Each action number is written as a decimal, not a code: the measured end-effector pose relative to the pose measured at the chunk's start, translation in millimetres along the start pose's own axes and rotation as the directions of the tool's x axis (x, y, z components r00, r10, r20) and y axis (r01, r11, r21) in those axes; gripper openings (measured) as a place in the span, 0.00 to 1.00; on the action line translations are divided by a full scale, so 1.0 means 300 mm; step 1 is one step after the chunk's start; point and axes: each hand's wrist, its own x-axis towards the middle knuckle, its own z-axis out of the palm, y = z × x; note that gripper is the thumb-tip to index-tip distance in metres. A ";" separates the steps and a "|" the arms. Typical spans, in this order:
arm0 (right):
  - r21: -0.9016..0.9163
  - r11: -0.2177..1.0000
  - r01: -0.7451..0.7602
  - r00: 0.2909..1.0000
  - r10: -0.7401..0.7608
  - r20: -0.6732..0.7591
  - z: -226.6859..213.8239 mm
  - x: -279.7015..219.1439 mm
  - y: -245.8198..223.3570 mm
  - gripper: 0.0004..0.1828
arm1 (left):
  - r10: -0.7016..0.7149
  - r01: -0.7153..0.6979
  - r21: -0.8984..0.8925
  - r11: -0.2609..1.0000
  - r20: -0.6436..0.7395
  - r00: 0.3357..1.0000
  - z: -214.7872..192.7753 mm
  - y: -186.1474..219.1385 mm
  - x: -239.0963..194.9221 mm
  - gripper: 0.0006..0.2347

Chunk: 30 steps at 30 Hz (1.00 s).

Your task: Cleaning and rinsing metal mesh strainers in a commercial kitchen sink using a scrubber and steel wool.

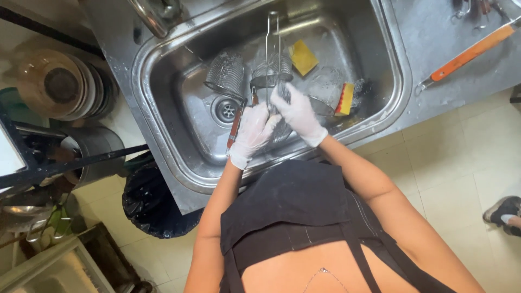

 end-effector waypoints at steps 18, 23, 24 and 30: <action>0.204 0.979 -0.004 1.000 0.002 0.008 -0.095 0.008 -0.275 0.31 | 0.088 -0.087 0.027 0.996 -0.026 0.996 -0.004 0.035 0.011 0.14; 0.516 0.849 0.114 0.993 -0.103 -0.049 -0.179 0.164 -0.233 0.11 | 0.103 -0.111 0.109 0.988 0.073 0.992 0.017 0.029 -0.083 0.18; 0.700 0.713 0.044 0.998 -0.008 -0.054 -0.183 0.211 -0.232 0.06 | 0.124 -0.132 0.125 0.983 0.068 0.990 0.004 0.031 -0.076 0.17; 0.511 0.814 0.276 0.960 -0.209 -0.185 -0.199 0.293 -0.181 0.03 | 0.174 -0.186 0.217 0.958 0.072 0.982 0.018 -0.009 -0.096 0.17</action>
